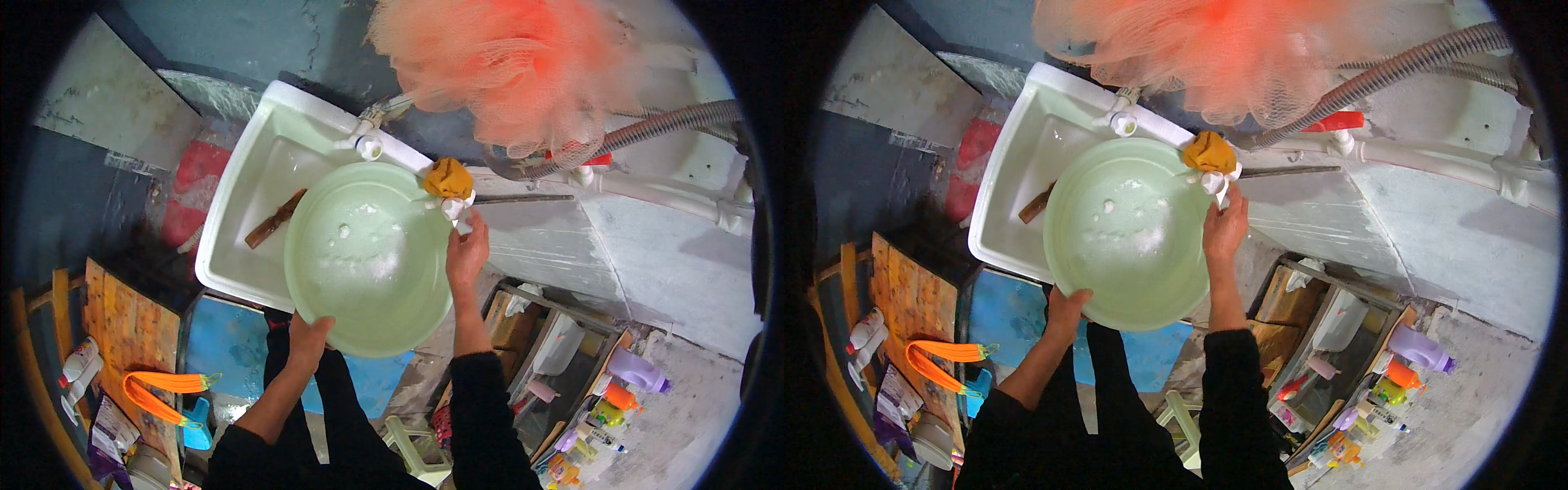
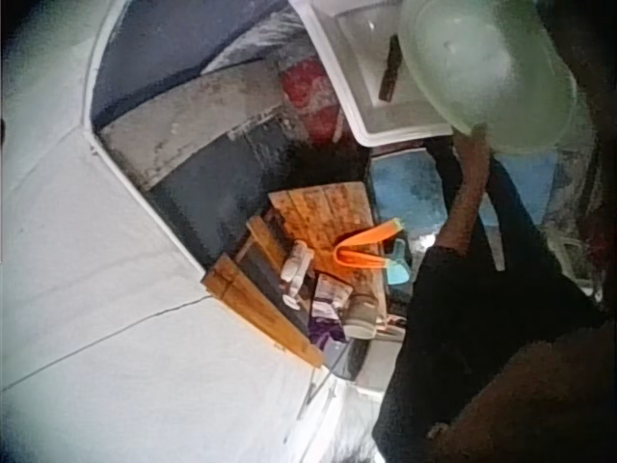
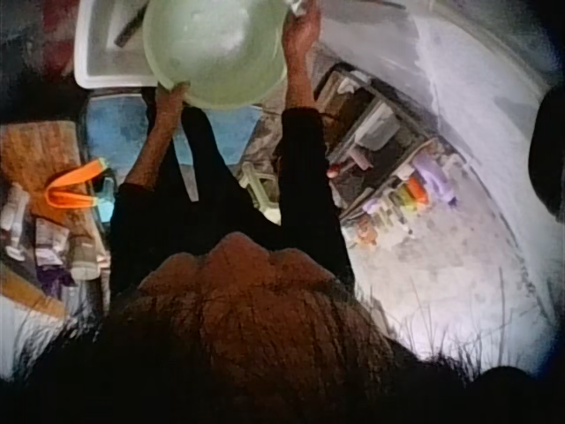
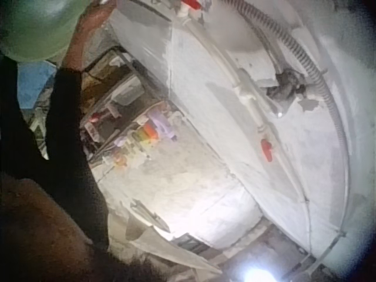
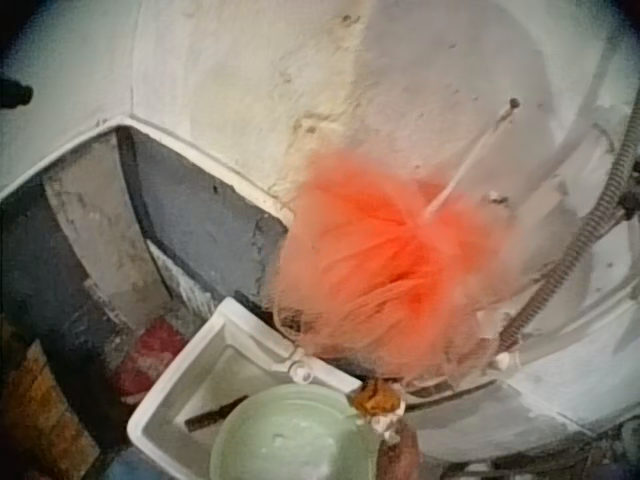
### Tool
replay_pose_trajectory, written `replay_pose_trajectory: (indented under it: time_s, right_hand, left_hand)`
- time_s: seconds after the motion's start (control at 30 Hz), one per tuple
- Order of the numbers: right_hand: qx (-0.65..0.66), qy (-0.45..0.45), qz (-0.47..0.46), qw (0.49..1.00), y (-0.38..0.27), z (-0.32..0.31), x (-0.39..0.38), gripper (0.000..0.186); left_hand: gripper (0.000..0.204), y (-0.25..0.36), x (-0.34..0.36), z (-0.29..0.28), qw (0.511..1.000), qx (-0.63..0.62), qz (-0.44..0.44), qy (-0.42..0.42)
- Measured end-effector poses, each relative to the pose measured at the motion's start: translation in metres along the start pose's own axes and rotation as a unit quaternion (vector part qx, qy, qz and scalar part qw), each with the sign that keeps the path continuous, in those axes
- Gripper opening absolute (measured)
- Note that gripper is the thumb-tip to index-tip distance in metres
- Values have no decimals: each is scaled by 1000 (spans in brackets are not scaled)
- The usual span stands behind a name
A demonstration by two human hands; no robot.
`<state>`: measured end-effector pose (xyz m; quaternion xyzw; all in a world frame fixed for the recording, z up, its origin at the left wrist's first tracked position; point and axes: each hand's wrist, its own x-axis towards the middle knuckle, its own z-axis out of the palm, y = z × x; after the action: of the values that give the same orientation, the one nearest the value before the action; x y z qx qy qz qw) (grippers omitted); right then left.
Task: The person washes clothes by hand in a large metal basin, using a washboard and a smaller green basin for rinsing. They scrub and agitate the garments, then transfer them between basins.
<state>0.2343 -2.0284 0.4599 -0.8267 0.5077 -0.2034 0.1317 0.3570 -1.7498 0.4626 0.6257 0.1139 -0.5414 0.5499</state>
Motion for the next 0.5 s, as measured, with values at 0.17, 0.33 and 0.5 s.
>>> replay_pose_trajectory:
  time_s: [0.17, 0.33, 0.5]
  right_hand:
    - [23, -225, 119, 967, 44, 49, -76, 44]
    - [-32, -149, 60, 987, 64, 99, -101, 47]
    - [95, -208, 28, 973, -13, 120, -73, 40]
  left_hand:
    - [46, -3, 2, 2, 1000, 10, -6, -14]
    - [41, -5, 1, 6, 1000, -2, -4, -5]
    - [42, -3, 0, 1, 1000, 20, -4, 22]
